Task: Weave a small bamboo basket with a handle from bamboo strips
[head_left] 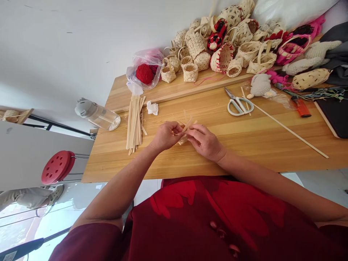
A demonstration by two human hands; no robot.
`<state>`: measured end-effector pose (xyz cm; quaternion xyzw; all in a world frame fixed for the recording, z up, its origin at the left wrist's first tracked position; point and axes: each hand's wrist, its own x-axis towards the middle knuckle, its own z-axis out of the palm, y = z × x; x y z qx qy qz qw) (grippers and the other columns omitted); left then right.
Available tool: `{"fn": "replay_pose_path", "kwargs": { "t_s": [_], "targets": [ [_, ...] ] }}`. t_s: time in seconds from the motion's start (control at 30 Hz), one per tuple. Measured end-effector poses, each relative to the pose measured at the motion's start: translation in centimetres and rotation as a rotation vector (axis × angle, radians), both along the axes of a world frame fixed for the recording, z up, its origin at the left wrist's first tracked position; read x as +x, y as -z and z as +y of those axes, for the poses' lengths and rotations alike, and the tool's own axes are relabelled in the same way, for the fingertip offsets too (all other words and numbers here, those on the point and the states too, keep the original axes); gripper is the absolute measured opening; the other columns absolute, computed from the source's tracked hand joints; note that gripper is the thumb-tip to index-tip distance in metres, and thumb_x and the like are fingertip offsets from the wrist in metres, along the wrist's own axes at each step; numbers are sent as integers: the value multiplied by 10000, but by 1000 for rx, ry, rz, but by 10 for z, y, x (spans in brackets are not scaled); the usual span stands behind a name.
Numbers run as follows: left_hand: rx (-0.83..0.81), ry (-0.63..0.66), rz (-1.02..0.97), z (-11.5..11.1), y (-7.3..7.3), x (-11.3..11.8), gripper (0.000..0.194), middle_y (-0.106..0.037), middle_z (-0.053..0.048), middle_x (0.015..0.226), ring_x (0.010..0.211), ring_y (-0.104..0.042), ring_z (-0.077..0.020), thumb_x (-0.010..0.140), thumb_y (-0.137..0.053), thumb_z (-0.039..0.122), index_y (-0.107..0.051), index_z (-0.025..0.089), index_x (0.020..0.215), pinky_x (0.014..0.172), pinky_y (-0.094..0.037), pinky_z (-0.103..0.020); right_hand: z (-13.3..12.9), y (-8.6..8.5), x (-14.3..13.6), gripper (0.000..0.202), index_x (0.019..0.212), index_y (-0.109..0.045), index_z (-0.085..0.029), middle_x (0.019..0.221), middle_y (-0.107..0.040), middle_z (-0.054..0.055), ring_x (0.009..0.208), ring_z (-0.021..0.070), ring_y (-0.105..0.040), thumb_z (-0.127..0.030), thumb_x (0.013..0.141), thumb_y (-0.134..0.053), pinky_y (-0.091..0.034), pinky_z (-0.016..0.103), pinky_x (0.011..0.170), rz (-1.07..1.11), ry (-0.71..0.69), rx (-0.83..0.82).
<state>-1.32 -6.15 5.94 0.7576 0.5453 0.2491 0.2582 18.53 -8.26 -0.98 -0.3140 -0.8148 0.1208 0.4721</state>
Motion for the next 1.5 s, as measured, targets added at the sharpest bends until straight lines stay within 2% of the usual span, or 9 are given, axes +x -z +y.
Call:
{"fn": "replay_pose_path", "kwargs": {
  "t_s": [0.23,0.4,0.57,0.8,0.97,1.1,1.27,1.4,1.5],
  "targets": [
    [61,-16,-4,-4,5,0,129,-727,-38,799,719,-623,-145,829,-693,269,-650,177,749,677,-475,-269,1,-2,-2,200,1124,-621,-201,1121,-630,119,1072,246,-626,-120,976,-515,-557,412,957,-76,-22,-70],
    [39,34,119,1,-5,4,205,-671,-11,650,647,-583,-147,772,-764,247,-619,181,644,668,-454,-278,-2,-2,-4,181,1121,-623,-205,1073,-634,111,1021,242,-631,-167,1011,-484,-556,385,931,-187,-33,-96],
    [-39,76,130,0,-13,5,186,-698,-15,659,632,-586,-142,749,-804,268,-678,173,650,674,-451,-277,-5,-4,-3,232,1202,-619,-177,1141,-656,134,1114,255,-627,-154,997,-511,-534,397,990,-162,5,-94],
    [56,42,125,-7,-8,3,155,-722,-18,676,731,-620,-181,726,-842,252,-703,185,740,764,-484,-314,-7,-9,-3,244,1159,-679,-174,1024,-713,110,963,248,-643,-147,984,-511,-510,348,814,-332,54,-119],
    [149,92,98,-11,-3,0,97,-743,-37,756,803,-650,-196,785,-779,187,-721,201,708,773,-514,-316,-10,-21,-5,225,1134,-680,-152,978,-740,111,878,253,-653,-180,982,-517,-446,350,728,-435,115,-152],
    [230,145,130,-11,3,-4,135,-759,-42,800,894,-695,-215,814,-719,122,-728,212,714,863,-549,-346,-9,-29,-6,233,1136,-686,-160,973,-751,109,845,253,-665,-170,965,-528,-422,354,696,-486,112,-162],
    [316,255,141,-11,10,-15,94,-789,-72,885,1047,-702,-250,874,-694,169,-743,201,801,923,-566,-391,-9,-34,-5,231,1101,-703,-170,937,-746,117,842,252,-660,-146,945,-535,-404,347,689,-567,88,-119],
    [379,326,152,-12,9,-20,139,-783,-78,887,1066,-696,-254,922,-627,187,-744,193,847,944,-565,-414,-9,-31,-4,255,1131,-705,-186,923,-743,105,813,248,-665,-153,958,-520,-408,339,664,-537,95,-145],
    [372,347,188,-13,6,-19,189,-764,-82,870,1052,-689,-253,934,-589,187,-729,197,808,943,-559,-417,-8,-26,-2,249,1146,-696,-207,994,-757,79,847,219,-678,-158,964,-534,-463,313,718,-334,24,-230]
  ]
}}
